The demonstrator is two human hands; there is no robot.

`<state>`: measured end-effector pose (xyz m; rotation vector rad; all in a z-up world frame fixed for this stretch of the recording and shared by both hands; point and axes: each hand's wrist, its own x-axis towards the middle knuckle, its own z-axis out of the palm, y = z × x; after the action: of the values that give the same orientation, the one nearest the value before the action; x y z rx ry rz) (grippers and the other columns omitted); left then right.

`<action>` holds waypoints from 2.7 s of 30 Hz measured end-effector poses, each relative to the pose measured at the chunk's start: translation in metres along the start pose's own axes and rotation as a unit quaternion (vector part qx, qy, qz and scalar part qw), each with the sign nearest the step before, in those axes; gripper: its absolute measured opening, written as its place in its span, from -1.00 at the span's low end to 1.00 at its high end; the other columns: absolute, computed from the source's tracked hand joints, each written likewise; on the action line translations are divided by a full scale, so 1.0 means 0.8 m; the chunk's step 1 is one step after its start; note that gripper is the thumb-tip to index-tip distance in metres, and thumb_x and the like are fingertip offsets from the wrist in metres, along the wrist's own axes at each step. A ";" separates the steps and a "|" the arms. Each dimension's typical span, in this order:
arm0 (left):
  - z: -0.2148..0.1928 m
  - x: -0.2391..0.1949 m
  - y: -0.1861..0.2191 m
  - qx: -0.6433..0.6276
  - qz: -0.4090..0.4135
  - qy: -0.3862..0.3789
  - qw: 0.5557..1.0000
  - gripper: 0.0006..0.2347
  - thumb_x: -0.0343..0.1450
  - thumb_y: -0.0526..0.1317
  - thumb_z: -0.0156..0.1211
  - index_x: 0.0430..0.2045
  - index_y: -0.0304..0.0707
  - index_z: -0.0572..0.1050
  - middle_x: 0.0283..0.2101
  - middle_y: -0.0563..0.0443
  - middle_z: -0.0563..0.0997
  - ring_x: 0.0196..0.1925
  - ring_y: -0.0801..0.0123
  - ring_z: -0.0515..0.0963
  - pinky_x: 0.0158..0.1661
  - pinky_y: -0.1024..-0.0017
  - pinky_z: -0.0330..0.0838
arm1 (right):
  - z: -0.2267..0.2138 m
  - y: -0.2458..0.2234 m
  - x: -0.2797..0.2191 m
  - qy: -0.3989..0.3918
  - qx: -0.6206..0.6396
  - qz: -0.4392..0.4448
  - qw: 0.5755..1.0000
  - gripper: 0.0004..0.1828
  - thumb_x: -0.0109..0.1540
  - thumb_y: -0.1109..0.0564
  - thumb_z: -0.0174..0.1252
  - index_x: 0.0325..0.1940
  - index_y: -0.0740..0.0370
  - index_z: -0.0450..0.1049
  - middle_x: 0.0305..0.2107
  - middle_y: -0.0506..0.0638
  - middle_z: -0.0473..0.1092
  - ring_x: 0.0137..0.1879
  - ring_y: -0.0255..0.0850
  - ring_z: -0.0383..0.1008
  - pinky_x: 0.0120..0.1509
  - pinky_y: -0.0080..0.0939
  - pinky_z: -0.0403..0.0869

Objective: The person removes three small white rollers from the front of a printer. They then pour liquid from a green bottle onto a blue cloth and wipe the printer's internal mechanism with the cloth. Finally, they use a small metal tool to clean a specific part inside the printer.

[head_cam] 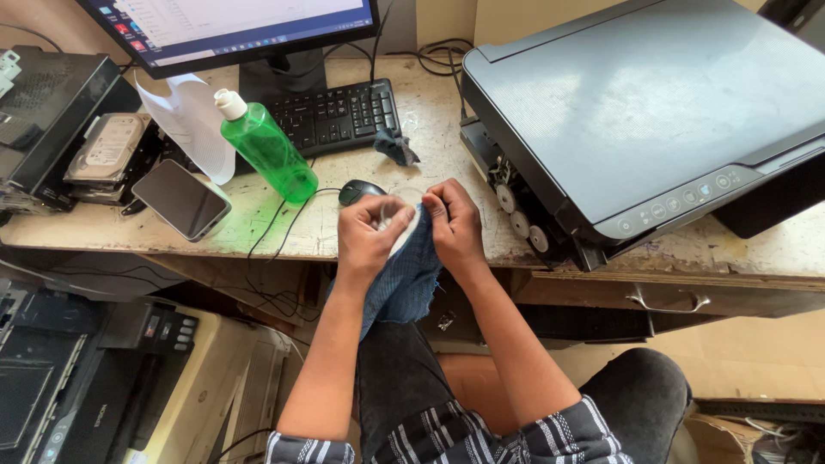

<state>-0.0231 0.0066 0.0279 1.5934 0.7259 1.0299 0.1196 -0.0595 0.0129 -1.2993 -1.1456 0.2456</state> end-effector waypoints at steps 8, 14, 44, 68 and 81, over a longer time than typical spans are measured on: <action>0.022 0.002 -0.017 -0.196 0.053 0.058 0.977 -0.96 0.42 -0.41 0.34 -0.37 -0.44 0.61 -0.40 0.19 0.56 -0.36 0.68 0.47 -0.29 0.67 0.37 | -0.002 0.005 0.003 -0.054 0.041 0.032 0.997 -0.88 0.38 0.16 0.08 -0.16 0.28 0.41 -0.42 -0.06 0.37 -0.27 -0.33 0.33 -0.14 -0.30 0.38; 0.034 -0.005 -0.023 -0.184 0.030 0.059 0.981 -0.96 0.40 -0.40 0.34 -0.36 -0.41 0.60 -0.37 0.17 0.62 -0.32 0.67 0.54 -0.24 0.66 0.42 | 0.002 0.011 0.000 0.007 -0.001 0.047 0.999 -0.81 0.41 0.14 0.14 -0.23 0.30 0.45 -0.46 -0.05 0.37 -0.31 -0.31 0.32 -0.17 -0.29 0.37; 0.026 0.010 -0.017 -0.227 0.058 0.047 0.971 -0.96 0.44 -0.42 0.35 -0.37 -0.42 0.60 -0.41 0.23 0.54 -0.37 0.71 0.43 -0.29 0.67 0.30 | 0.001 0.016 0.002 -0.037 0.054 0.008 0.998 -0.81 0.41 0.12 0.15 -0.21 0.29 0.42 -0.43 -0.11 0.37 -0.24 -0.39 0.29 -0.12 -0.35 0.37; 0.027 0.004 -0.018 -0.227 0.049 0.008 0.973 -0.96 0.42 -0.43 0.34 -0.35 -0.44 0.60 -0.38 0.17 0.59 -0.33 0.65 0.50 -0.23 0.64 0.37 | 0.002 0.019 0.002 -0.006 0.030 0.007 0.999 -0.73 0.40 0.05 0.15 -0.27 0.30 0.48 -0.45 -0.09 0.41 -0.29 -0.39 0.35 -0.16 -0.34 0.38; 0.021 0.000 0.003 -0.081 0.078 -0.006 0.994 -0.91 0.46 -0.36 0.37 -0.43 -0.39 0.60 -0.44 0.29 0.47 -0.40 0.74 0.35 -0.38 0.68 0.18 | 0.004 0.029 -0.004 0.006 0.123 0.036 0.992 -0.75 0.43 0.03 0.12 -0.21 0.27 0.41 -0.42 -0.19 0.35 -0.24 -0.45 0.27 -0.14 -0.40 0.34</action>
<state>-0.0083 -0.0018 0.0291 1.5313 0.5011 1.1610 0.1258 -0.0516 -0.0089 -1.1237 -1.0238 0.4190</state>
